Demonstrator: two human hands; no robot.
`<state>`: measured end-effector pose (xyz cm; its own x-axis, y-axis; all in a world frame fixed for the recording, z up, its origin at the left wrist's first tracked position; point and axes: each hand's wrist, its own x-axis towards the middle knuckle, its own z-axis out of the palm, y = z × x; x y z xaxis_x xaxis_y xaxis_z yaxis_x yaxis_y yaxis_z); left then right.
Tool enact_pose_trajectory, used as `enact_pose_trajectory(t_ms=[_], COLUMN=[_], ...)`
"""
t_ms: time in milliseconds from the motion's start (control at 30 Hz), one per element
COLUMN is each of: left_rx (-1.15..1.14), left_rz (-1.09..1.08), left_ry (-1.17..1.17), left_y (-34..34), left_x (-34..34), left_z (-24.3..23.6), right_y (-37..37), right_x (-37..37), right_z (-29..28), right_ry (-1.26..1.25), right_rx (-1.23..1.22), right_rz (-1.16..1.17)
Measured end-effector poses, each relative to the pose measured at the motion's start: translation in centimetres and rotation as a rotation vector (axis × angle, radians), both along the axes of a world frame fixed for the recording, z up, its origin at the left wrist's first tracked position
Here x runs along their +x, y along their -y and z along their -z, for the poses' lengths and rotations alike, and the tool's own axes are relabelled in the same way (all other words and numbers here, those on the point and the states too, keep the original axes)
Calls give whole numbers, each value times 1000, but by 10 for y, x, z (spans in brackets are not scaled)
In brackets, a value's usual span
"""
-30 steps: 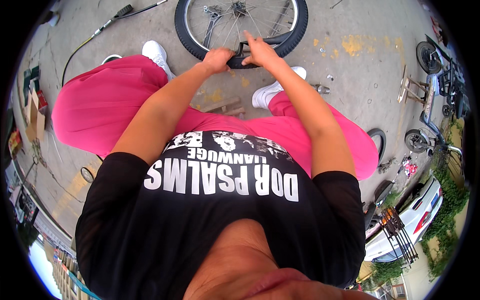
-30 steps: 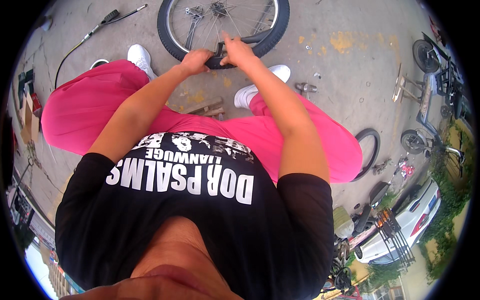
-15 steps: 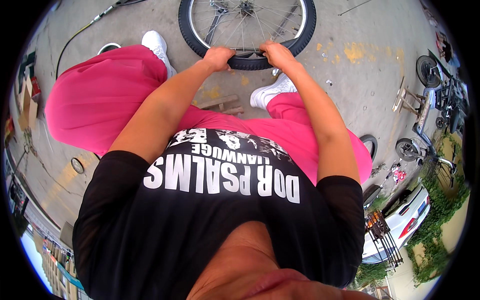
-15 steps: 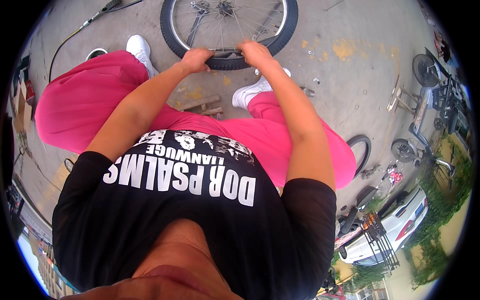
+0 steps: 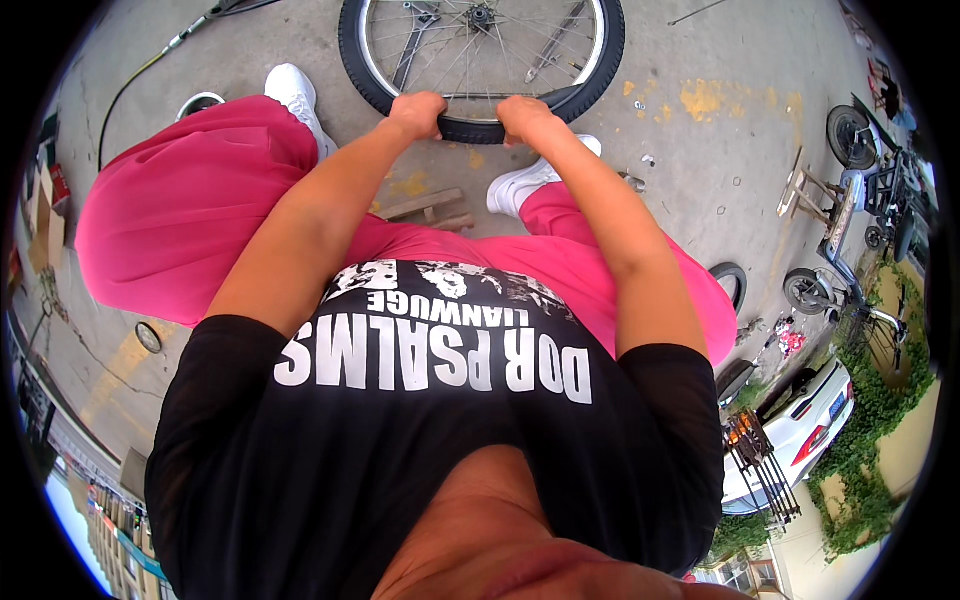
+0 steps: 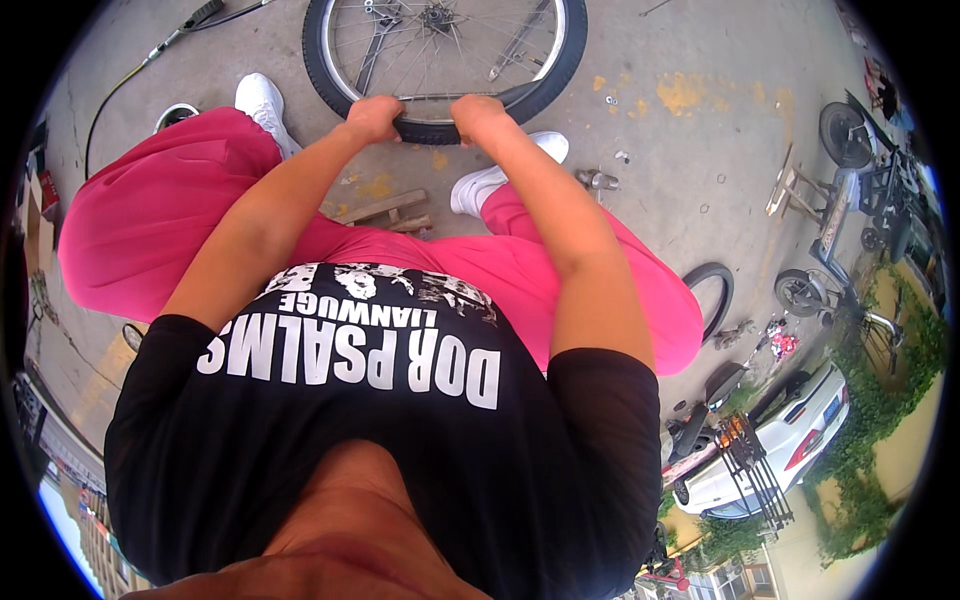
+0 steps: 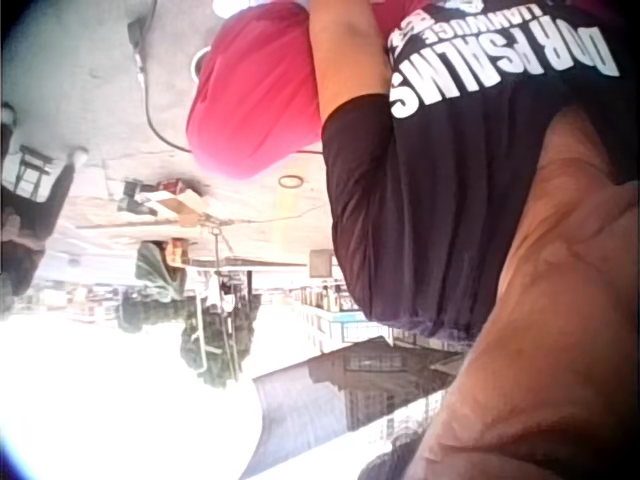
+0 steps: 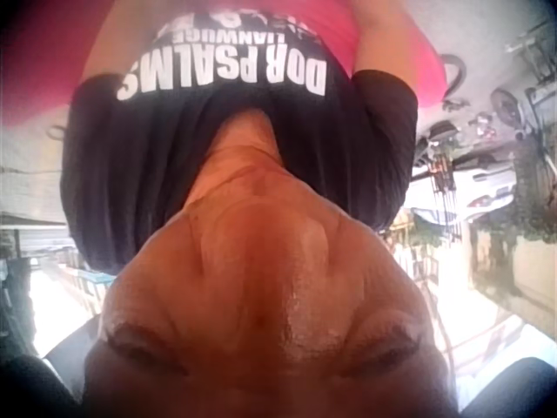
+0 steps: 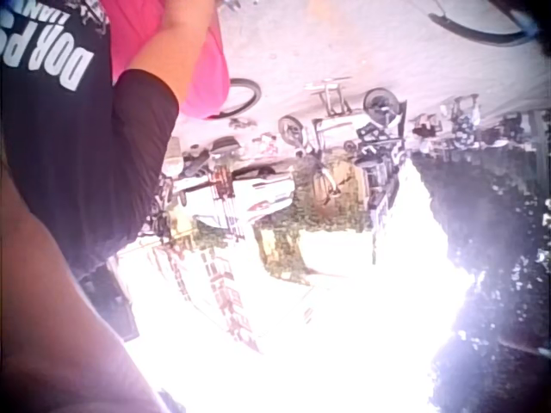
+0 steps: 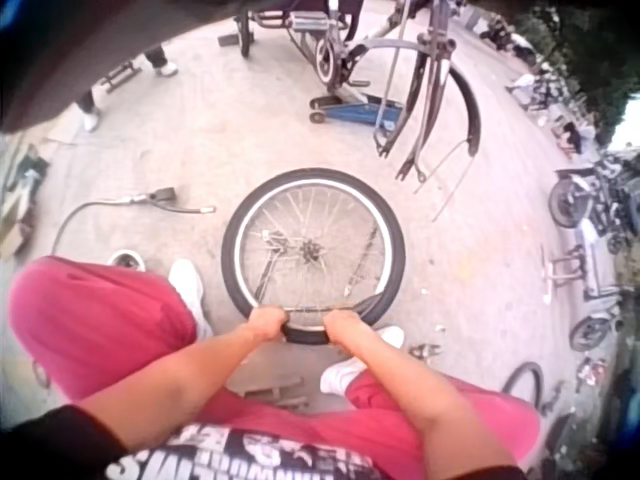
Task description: The person removes a bicycle tire from the rim, inspects the inner tube, and reassembles the tire onto the rim. They then use a pump to inflate the tire and secure it to the bicycle frame.
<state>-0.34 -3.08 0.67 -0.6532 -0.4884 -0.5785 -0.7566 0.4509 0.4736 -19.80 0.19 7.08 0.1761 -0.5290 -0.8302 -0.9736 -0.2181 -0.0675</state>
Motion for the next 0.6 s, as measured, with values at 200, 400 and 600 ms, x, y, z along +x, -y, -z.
enact_pose_trajectory(t_ms=[200, 400, 600], left_rx=[-89, -44, -41], left_rz=[238, 99, 161], left_ry=[-55, -275, -183], left_y=[-2, -28, -20], left_x=[0, -27, -32], left_z=[-11, -5, -6], right_y=[-25, -42, -50], right_x=[-3, 3, -3], right_z=[2, -5, -15], right_ry=[96, 109, 34], right_rx=[-163, -359, -607], right_rz=[61, -12, -143])
